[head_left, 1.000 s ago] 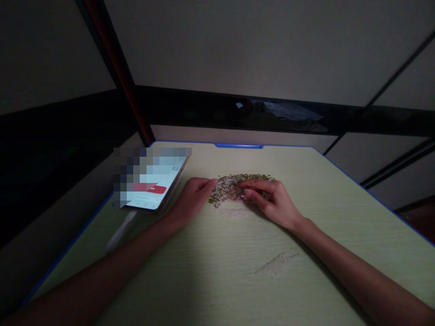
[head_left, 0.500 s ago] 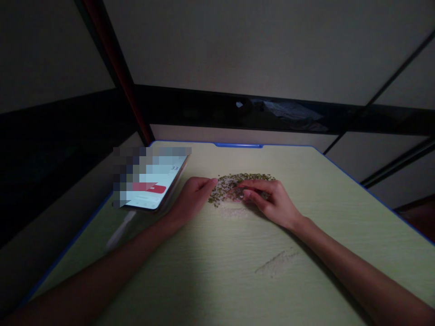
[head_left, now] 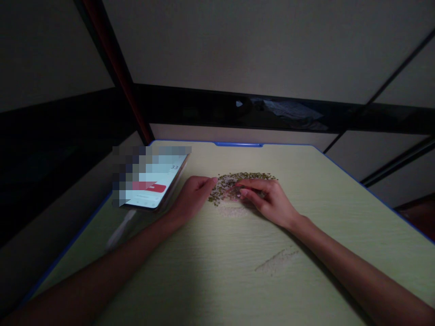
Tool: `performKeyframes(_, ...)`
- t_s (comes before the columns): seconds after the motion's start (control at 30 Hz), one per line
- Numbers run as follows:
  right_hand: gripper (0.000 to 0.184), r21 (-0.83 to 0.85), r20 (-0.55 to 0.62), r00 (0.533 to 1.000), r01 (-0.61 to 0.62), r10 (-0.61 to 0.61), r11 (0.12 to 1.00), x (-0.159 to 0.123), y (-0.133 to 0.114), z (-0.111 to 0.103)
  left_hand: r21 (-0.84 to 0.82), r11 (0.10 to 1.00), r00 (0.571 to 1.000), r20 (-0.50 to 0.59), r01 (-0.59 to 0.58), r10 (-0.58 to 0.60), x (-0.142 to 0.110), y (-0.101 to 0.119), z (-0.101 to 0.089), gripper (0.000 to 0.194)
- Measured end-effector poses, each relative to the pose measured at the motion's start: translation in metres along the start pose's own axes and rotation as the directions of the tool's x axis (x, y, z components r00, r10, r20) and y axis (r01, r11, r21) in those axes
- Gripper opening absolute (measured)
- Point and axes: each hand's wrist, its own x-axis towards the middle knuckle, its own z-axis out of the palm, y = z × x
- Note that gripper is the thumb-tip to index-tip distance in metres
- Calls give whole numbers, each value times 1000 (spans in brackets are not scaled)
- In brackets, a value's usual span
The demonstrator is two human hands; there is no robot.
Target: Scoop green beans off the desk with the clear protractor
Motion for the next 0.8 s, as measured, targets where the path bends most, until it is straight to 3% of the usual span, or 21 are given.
performKeyframes(0.8, 25, -15, 50, 998, 35, -34, 999, 2, -4, -1, 8, 1000, 1000, 16, -25, 25, 1, -3, 1, 35)
